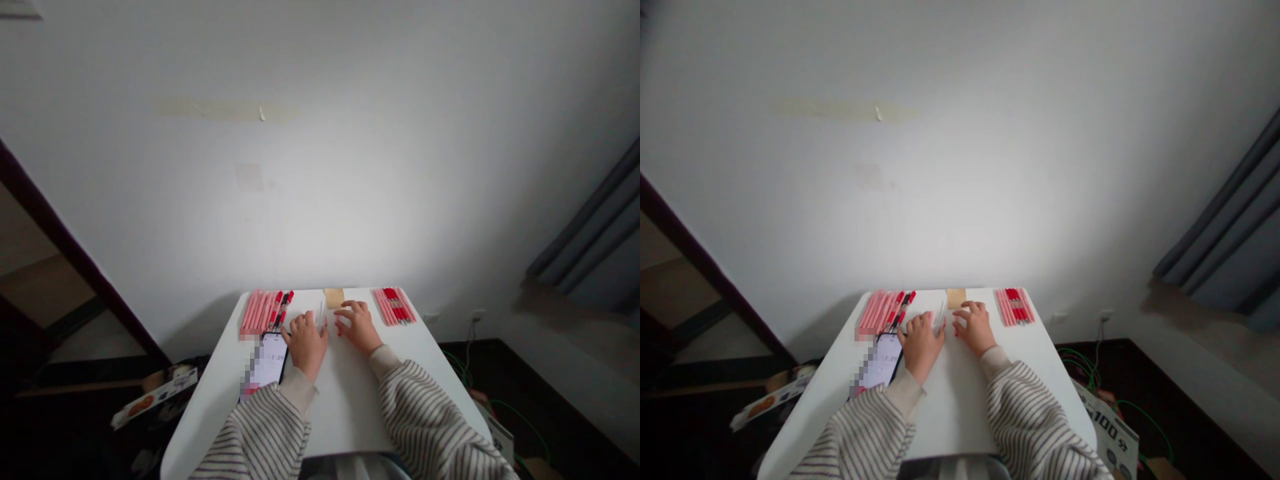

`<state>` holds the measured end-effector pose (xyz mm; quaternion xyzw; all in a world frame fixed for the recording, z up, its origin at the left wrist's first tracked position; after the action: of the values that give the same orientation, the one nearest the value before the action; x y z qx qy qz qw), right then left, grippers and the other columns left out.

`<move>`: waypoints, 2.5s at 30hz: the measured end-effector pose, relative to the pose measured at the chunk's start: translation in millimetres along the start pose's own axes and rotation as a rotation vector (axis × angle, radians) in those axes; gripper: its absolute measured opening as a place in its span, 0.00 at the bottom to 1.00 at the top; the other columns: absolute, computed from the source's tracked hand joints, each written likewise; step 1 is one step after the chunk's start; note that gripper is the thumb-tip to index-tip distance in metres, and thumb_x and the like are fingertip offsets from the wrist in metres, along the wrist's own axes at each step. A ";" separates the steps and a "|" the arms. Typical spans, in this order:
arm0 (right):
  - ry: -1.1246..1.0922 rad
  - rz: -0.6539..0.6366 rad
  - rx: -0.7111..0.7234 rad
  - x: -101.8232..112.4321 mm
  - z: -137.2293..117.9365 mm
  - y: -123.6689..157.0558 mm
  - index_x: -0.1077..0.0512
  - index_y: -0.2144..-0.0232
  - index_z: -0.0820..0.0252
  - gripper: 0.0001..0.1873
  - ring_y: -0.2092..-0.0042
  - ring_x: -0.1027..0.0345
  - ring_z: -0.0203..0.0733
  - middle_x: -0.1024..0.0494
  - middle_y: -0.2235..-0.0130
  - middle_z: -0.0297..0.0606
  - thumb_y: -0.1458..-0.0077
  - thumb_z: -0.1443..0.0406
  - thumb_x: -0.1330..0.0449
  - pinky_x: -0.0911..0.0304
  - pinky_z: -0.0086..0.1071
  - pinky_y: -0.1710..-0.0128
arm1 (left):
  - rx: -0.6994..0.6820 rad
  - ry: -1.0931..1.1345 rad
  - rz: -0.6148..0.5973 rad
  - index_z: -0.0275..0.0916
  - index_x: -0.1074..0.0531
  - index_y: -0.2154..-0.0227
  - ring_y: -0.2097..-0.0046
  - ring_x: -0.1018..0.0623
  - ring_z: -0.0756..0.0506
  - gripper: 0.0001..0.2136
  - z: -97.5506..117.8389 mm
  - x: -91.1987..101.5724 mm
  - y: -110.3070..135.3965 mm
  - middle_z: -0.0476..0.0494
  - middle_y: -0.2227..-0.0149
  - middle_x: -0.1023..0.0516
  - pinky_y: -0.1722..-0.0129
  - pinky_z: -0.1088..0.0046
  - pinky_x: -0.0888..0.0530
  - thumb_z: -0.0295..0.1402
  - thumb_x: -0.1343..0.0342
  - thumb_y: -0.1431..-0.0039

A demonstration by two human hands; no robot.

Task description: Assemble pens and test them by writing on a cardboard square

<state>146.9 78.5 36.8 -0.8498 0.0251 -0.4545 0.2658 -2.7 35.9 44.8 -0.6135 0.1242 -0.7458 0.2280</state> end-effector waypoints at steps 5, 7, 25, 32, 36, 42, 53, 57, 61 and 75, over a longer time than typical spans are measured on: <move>0.015 -0.044 -0.014 -8.3 -5.0 -5.8 0.23 0.60 0.46 0.14 0.46 0.46 0.51 0.32 0.47 0.38 0.51 0.65 0.36 0.41 0.45 0.49 | 0.000 0.004 0.002 0.40 0.34 0.51 0.51 0.33 0.38 0.19 -0.2 -0.8 1.2 0.39 0.56 0.29 0.47 0.51 0.44 0.40 0.49 0.45; 0.028 -0.074 -0.019 -10.0 -5.9 -7.4 0.23 0.59 0.47 0.15 0.45 0.47 0.52 0.34 0.45 0.39 0.52 0.66 0.36 0.42 0.46 0.49 | 0.001 0.008 -0.001 0.40 0.34 0.51 0.51 0.33 0.38 0.20 -0.2 -1.2 1.5 0.39 0.55 0.29 0.47 0.52 0.43 0.40 0.49 0.45; -0.015 -0.045 -0.032 -13.7 -3.7 -9.4 0.23 0.62 0.49 0.13 0.45 0.47 0.54 0.34 0.45 0.39 0.53 0.66 0.36 0.41 0.48 0.49 | -0.006 0.005 0.012 0.40 0.33 0.52 0.52 0.33 0.38 0.19 0.0 0.2 0.5 0.39 0.56 0.29 0.48 0.50 0.43 0.41 0.49 0.45; -0.055 0.123 0.011 9.5 8.8 -8.5 0.23 0.61 0.52 0.11 0.47 0.45 0.50 0.32 0.48 0.41 0.49 0.63 0.38 0.43 0.46 0.46 | -0.101 0.083 0.039 0.43 0.31 0.54 0.49 0.35 0.38 0.14 9.4 7.9 -0.7 0.39 0.52 0.30 0.47 0.51 0.42 0.36 0.49 0.44; -0.017 0.150 -0.034 12.9 26.9 -2.5 0.24 0.60 0.54 0.12 0.48 0.44 0.50 0.30 0.50 0.42 0.50 0.64 0.37 0.43 0.46 0.46 | -0.183 0.140 0.031 0.46 0.27 0.61 0.47 0.36 0.40 0.09 15.9 2.3 0.9 0.42 0.51 0.31 0.45 0.52 0.42 0.35 0.48 0.44; 0.011 0.123 -0.078 6.6 43.4 8.4 0.23 0.61 0.55 0.11 0.49 0.42 0.49 0.28 0.53 0.43 0.50 0.64 0.37 0.42 0.44 0.46 | -0.175 0.133 0.049 0.45 0.26 0.64 0.47 0.37 0.40 0.08 15.1 -4.4 -1.0 0.42 0.51 0.31 0.44 0.50 0.44 0.34 0.49 0.43; 0.037 0.099 -0.104 1.0 48.4 14.2 0.23 0.60 0.56 0.13 0.50 0.41 0.49 0.27 0.55 0.43 0.51 0.63 0.37 0.43 0.44 0.48 | -0.170 0.130 0.025 0.43 0.25 0.66 0.47 0.37 0.40 0.08 16.0 -7.8 -6.6 0.41 0.51 0.31 0.42 0.47 0.47 0.33 0.50 0.43; 0.031 0.116 -0.093 1.4 48.1 14.9 0.23 0.58 0.56 0.15 0.50 0.41 0.49 0.27 0.55 0.44 0.50 0.63 0.37 0.43 0.44 0.48 | -0.173 0.141 0.033 0.42 0.25 0.67 0.47 0.37 0.40 0.08 15.5 -8.6 -6.8 0.41 0.52 0.30 0.42 0.48 0.46 0.31 0.50 0.43; 0.037 0.121 -0.077 1.9 46.9 14.9 0.24 0.57 0.54 0.14 0.51 0.41 0.49 0.27 0.55 0.43 0.48 0.65 0.39 0.43 0.45 0.48 | -0.176 0.155 0.034 0.43 0.25 0.67 0.47 0.36 0.41 0.08 15.1 -9.7 -6.8 0.42 0.52 0.30 0.43 0.49 0.45 0.31 0.49 0.43; 0.050 0.137 -0.080 4.9 41.9 14.8 0.20 0.66 0.52 0.08 0.53 0.42 0.47 0.26 0.58 0.42 0.46 0.67 0.40 0.42 0.41 0.50 | -0.160 0.179 0.043 0.42 0.24 0.69 0.48 0.36 0.40 0.09 14.1 -8.3 -4.5 0.43 0.53 0.29 0.44 0.50 0.43 0.32 0.50 0.42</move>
<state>185.6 82.4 14.8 -0.8443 0.1079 -0.4552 0.2615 11.4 45.2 42.8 -0.5580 0.2164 -0.7801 0.1824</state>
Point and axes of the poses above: each hand's wrist, its own y-axis away from the middle knuckle, its own x-axis out of the back of the hand, z = x × y, the point moved 7 cm from there along -y, towards the middle knuckle
